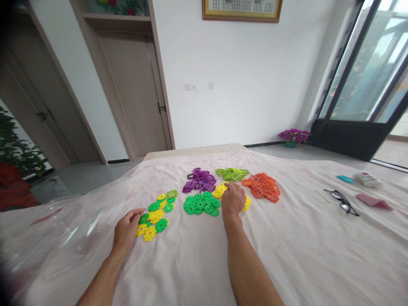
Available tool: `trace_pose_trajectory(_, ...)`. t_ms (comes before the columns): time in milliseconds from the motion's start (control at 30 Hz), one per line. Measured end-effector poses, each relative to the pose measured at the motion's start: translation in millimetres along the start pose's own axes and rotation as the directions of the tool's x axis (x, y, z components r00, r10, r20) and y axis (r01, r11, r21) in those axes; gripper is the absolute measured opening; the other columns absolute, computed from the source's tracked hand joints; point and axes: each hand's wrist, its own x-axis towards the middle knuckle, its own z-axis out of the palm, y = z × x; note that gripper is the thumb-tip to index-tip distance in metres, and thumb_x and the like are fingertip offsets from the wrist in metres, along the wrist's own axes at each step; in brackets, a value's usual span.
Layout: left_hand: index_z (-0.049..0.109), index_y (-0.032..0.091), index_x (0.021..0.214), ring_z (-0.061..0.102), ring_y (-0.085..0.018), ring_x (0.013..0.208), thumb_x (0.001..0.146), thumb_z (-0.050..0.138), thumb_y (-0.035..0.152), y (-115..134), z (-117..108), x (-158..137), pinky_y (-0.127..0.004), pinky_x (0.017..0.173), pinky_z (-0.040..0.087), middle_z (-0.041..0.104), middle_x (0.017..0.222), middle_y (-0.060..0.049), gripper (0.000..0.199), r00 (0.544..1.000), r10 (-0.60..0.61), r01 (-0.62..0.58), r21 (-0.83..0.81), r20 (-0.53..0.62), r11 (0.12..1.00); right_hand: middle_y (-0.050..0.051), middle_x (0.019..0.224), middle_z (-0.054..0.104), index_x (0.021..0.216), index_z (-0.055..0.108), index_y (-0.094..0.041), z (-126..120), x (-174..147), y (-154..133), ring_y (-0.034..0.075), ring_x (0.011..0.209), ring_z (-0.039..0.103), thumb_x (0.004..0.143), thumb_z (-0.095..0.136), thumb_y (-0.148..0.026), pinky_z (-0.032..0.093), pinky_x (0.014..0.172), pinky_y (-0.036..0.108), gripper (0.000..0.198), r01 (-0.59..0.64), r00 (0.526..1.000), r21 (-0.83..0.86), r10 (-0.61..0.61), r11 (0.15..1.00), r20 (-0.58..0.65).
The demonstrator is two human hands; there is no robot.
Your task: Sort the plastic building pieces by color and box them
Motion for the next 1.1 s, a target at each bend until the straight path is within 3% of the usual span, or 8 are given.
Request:
trace_pose_trajectory(167,0.073,0.022,0.101,0.070,-0.023,0.100,0.080,0.051,0.032,-2,1,1,-0.030,0.087,0.052,0.076,0.108,-0.005,0.032,1.000,0.007,-0.007,-0.012,0.008,1.000,0.002,0.135,0.062,0.119,0.071,-0.029,9,-5,-1,0.028,0.132,0.042,0.091,0.051,-0.029,0.026,0.110,0.045,0.035,0.165,0.967,-0.090,-0.143,0.982,0.213)
trace_pose_trajectory(300,0.074,0.022,0.098,0.070,-0.023,0.097,0.078,0.051,0.032,0,0,0,-0.030,0.084,0.053,0.077,0.105,-0.005,0.032,1.000,0.012,-0.012,-0.010,0.000,1.000,0.000,0.137,0.061,0.120,0.070,-0.034,15,-8,2,0.030,0.137,0.038,0.091,0.054,-0.035,0.016,0.115,0.052,0.034,0.234,0.921,-0.149,-0.169,0.961,0.352)
trace_pose_trajectory(467,0.074,0.024,0.097,0.070,-0.023,0.096,0.078,0.050,0.032,4,-1,-2,-0.030,0.084,0.053,0.077,0.104,-0.004,0.031,1.000,0.004,-0.004,0.011,-0.005,1.000,0.005,0.129,0.066,0.112,0.074,-0.029,13,-6,10,0.032,0.131,0.042,0.086,0.055,-0.025,0.018,0.112,0.051,0.032,0.182,0.956,-0.233,-0.116,0.955,0.269)
trace_pose_trajectory(600,0.073,0.024,0.100,0.069,-0.022,0.097,0.080,0.050,0.032,1,-1,0,-0.030,0.084,0.052,0.076,0.106,-0.003,0.032,1.000,-0.009,0.009,0.008,0.013,1.000,0.007,0.132,0.064,0.117,0.072,-0.027,15,-3,0,0.033,0.133,0.040,0.087,0.055,-0.026,0.021,0.110,0.050,0.034,0.215,0.955,-0.213,-0.160,0.953,0.251)
trace_pose_trajectory(767,0.073,0.025,0.102,0.069,-0.022,0.098,0.081,0.050,0.033,-2,0,2,-0.030,0.083,0.051,0.075,0.106,-0.003,0.032,0.999,-0.030,0.029,0.016,0.039,0.999,0.013,0.130,0.064,0.131,0.060,-0.022,27,11,-29,0.033,0.130,0.046,0.089,0.059,-0.044,0.026,0.108,0.049,0.047,0.359,0.864,-0.199,-0.245,0.912,0.440)
trace_pose_trajectory(867,0.072,0.025,0.101,0.068,-0.022,0.099,0.081,0.049,0.032,0,0,2,-0.030,0.085,0.050,0.075,0.107,-0.003,0.031,0.999,-0.029,0.029,0.013,0.039,1.000,0.018,0.128,0.065,0.134,0.056,-0.017,38,24,-41,0.034,0.131,0.047,0.089,0.061,-0.048,0.020,0.110,0.052,0.055,0.425,0.786,-0.255,-0.215,0.868,0.579)
trace_pose_trajectory(967,0.073,0.025,0.099,0.068,-0.022,0.100,0.081,0.049,0.032,2,-1,1,-0.030,0.086,0.049,0.075,0.107,-0.003,0.031,0.999,-0.022,0.021,0.007,0.038,1.000,0.019,0.116,0.071,0.121,0.065,-0.015,48,34,-48,0.033,0.120,0.058,0.091,0.061,-0.043,0.016,0.111,0.054,0.041,0.468,0.713,-0.284,-0.168,0.837,0.680)
trace_pose_trajectory(1100,0.073,0.024,0.098,0.069,-0.022,0.097,0.080,0.049,0.032,5,-1,0,-0.029,0.083,0.050,0.076,0.105,-0.003,0.031,0.999,-0.022,0.022,0.018,0.038,1.000,0.019,0.109,0.073,0.104,0.073,-0.015,59,41,-58,0.030,0.106,0.066,0.091,0.061,-0.034,0.014,0.111,0.054,0.026,0.481,0.702,-0.290,-0.165,0.827,0.693)
